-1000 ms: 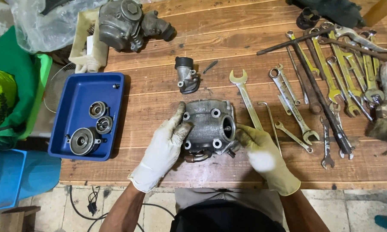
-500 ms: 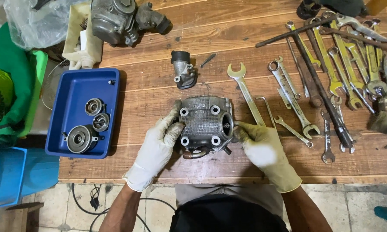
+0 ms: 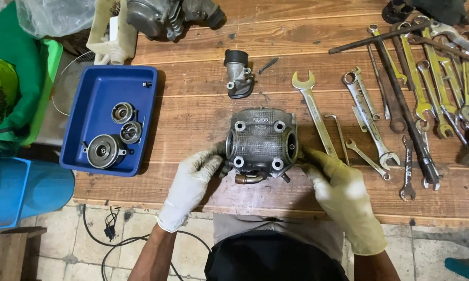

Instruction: Disassembling and inspecting a motorcycle engine component on a wooden workbench using various hand tools.

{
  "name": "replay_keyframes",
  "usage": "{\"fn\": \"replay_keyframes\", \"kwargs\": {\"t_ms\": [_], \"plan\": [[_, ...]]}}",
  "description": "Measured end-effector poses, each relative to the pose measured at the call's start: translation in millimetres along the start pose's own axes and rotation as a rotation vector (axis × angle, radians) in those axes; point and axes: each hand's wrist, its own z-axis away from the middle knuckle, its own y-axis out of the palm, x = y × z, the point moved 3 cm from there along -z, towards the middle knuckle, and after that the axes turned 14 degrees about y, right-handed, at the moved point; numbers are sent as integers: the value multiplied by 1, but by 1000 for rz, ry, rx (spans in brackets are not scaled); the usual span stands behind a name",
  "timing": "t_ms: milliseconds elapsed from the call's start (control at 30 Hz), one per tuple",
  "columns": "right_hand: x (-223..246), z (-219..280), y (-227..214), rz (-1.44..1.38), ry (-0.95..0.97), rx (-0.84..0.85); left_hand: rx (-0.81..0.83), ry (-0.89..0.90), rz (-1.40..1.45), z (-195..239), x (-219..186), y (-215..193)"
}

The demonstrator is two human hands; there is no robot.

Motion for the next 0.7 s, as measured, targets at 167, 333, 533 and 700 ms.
{"fn": "replay_keyframes", "kwargs": {"t_ms": [167, 333, 533, 700], "plan": [[-6, 7, 4, 33, 94, 10, 23, -47, 101, 7, -9, 6], [-9, 13, 15, -26, 182, 14, -105, -13, 55, 10, -6, 8], [-3, 22, 28, -183, 127, 9, -131, -50, 110, 13, -10, 11], [9, 28, 28, -130, 213, -16, -130, -22, 213, 14, -9, 14]]}}
